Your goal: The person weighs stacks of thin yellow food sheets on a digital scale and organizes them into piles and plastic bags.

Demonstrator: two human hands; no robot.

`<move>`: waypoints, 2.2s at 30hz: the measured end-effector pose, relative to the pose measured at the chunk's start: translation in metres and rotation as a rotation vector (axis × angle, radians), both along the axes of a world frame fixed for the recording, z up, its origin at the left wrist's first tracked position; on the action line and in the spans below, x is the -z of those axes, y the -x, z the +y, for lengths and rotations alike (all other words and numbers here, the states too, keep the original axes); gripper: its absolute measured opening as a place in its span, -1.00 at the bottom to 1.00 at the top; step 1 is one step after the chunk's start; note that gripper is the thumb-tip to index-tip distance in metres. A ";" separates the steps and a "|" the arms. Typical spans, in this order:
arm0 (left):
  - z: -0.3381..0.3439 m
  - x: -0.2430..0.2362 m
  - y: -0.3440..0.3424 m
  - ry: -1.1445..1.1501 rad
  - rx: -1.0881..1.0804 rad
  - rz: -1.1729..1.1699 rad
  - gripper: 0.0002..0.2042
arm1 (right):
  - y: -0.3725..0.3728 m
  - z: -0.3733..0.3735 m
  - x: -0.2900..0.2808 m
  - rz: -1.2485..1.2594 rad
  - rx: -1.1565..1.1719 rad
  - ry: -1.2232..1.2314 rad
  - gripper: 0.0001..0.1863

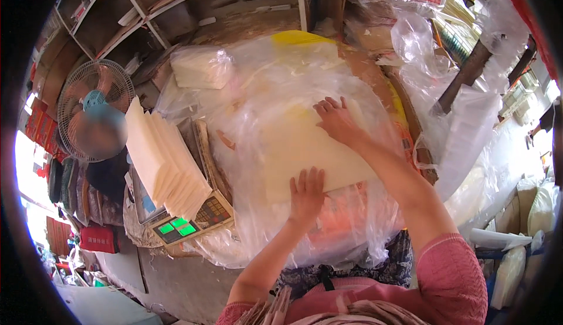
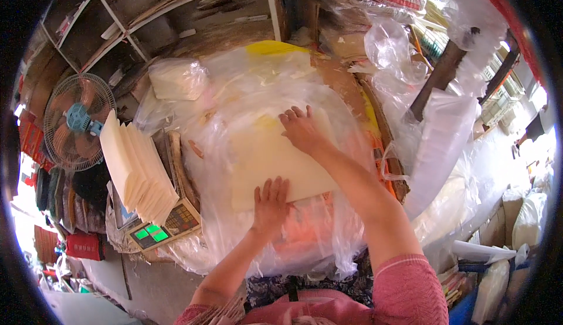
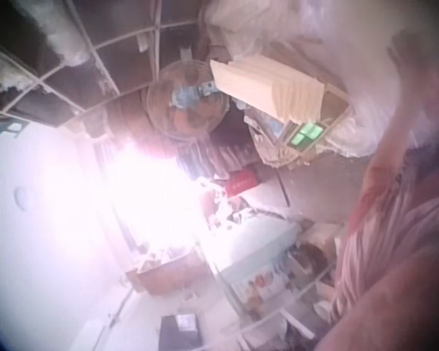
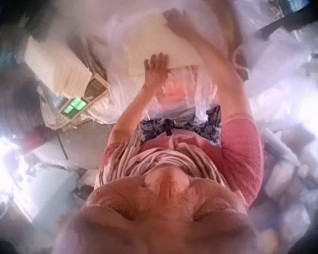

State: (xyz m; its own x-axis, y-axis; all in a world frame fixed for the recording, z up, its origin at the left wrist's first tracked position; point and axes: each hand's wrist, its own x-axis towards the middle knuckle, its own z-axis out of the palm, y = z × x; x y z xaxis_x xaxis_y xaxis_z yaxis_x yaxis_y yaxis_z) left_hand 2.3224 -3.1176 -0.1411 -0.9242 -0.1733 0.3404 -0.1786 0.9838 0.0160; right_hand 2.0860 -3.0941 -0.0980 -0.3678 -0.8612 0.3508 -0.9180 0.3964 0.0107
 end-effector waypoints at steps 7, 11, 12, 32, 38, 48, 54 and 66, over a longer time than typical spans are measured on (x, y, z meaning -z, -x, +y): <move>-0.019 -0.025 0.004 -0.057 -0.010 0.079 -0.55 | -0.121 0.137 -0.023 -1.381 -0.136 -0.028 -0.62; 0.013 -0.057 -0.002 -0.003 0.122 0.041 -0.58 | -0.126 0.163 -0.032 -1.981 0.271 0.855 -0.70; 0.027 -0.067 -0.006 -0.052 0.151 0.038 -0.58 | -0.115 0.172 -0.031 -1.987 0.353 1.121 -0.70; -0.045 -0.009 -0.127 -0.512 0.379 -0.012 -0.63 | -0.170 0.247 0.042 -1.153 -0.360 0.183 -0.50; -0.018 -0.029 -0.101 -0.920 -0.264 -0.146 -0.43 | -0.177 0.216 0.025 -0.939 0.392 0.169 -0.48; 0.022 -0.010 -0.088 -0.170 0.024 -0.313 -0.10 | -0.176 0.197 -0.014 -0.583 0.210 0.033 -0.08; 0.015 -0.024 -0.088 -0.163 0.130 -0.307 -0.19 | -0.176 0.204 -0.023 -0.370 -0.017 -0.401 -0.05; -0.066 0.000 -0.065 -0.945 -0.145 0.150 -0.64 | -0.147 0.224 -0.002 -0.709 0.384 0.056 -0.59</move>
